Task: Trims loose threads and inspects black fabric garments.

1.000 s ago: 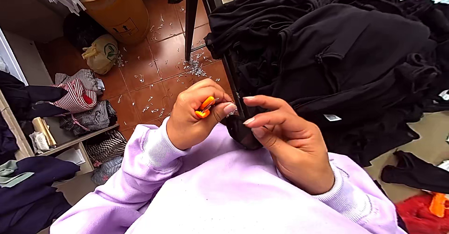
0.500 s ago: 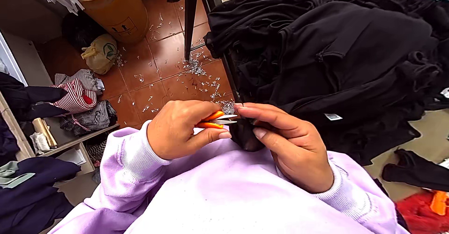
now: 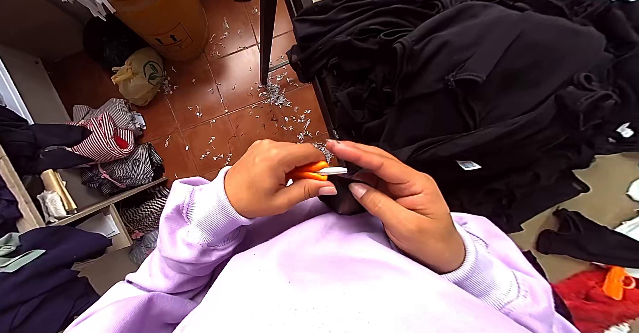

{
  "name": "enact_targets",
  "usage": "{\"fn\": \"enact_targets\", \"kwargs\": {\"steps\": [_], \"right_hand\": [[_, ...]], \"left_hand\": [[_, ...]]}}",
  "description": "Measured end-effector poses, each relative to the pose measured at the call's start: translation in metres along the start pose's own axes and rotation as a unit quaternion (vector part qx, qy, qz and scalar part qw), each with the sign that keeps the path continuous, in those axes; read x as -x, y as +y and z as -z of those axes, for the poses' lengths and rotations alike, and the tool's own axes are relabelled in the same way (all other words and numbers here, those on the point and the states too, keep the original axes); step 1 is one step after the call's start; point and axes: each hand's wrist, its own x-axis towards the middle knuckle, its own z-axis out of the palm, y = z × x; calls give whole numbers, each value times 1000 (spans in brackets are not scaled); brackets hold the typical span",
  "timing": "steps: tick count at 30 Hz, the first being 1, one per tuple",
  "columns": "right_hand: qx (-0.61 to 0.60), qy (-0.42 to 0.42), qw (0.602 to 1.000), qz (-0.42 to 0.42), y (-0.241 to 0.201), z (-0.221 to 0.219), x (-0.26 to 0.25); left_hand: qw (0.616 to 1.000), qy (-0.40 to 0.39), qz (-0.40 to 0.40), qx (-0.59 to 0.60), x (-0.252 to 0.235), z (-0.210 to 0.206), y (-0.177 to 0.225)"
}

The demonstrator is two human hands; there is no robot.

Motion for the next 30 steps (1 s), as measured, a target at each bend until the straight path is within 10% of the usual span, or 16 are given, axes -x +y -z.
{"fn": "enact_targets", "kwargs": {"steps": [5,13,19,26,30], "right_hand": [[-54,7,999,5,5,-6,-7],[428,-35,903,19,25,42,-1],[505,-39,861,-40,33,99,28],[46,-157,975,-147,28,17,-12],[-401,-133,886,-190,27,-11,-47]], "left_hand": [[994,46,-26,98,1,-14,-2],[857,215,-2,468,31,51,-14],[891,292,11,347,79,104,-41],[895,152,-64,414,5,25,7],[875,-91,-53,473,-4,-3,29]]}}
